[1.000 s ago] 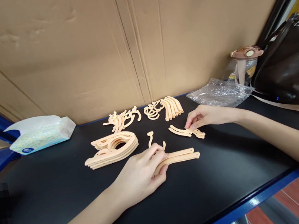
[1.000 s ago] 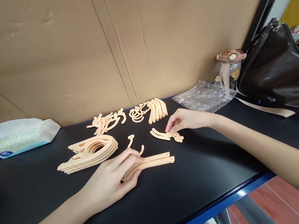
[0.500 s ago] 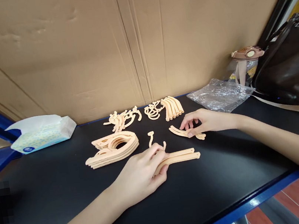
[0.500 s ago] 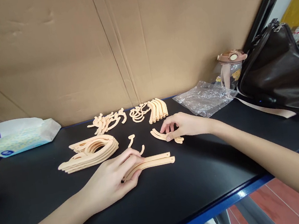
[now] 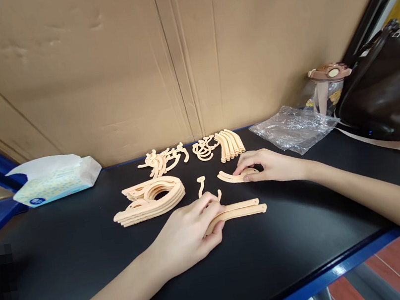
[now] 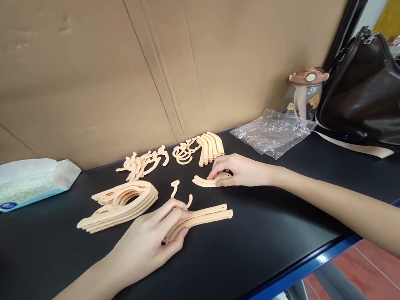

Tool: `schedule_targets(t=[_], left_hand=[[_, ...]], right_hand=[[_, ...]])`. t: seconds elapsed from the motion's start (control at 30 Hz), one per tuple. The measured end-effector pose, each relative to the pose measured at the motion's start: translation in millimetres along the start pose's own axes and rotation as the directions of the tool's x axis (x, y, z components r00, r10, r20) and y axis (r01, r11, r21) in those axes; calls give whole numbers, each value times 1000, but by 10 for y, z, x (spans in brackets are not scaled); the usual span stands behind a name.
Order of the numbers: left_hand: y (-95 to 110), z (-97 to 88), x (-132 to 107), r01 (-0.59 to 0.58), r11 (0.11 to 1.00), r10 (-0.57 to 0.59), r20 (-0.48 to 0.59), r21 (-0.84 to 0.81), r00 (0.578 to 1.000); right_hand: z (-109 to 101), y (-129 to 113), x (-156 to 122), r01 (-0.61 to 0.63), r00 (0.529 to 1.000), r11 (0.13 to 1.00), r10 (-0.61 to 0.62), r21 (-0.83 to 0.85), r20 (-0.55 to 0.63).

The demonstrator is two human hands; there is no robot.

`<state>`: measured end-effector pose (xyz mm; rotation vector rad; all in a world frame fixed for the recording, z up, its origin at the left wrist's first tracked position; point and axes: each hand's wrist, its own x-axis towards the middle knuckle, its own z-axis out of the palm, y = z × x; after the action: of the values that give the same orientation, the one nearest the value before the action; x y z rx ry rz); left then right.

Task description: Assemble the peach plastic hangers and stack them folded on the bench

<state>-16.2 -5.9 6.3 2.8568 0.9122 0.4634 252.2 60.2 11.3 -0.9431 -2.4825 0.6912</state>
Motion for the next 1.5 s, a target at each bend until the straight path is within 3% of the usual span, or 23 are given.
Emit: schedule_targets(t=[0.7,1.13,1.5], left_hand=[[0,4,0,0,1000,0,1,9,1000],[-4,5,-2,-3,1000,3,-8,12,1000],[-4,11,-1,-12,1000,12,-24,10,1000]], right_hand=[[32,-26,1,55,998,984,-54,-168,9],[-13,-60,-30,26,996,976,-43,-217,-73],[30,-211,-52,153,969,927,-209,-343,-134]])
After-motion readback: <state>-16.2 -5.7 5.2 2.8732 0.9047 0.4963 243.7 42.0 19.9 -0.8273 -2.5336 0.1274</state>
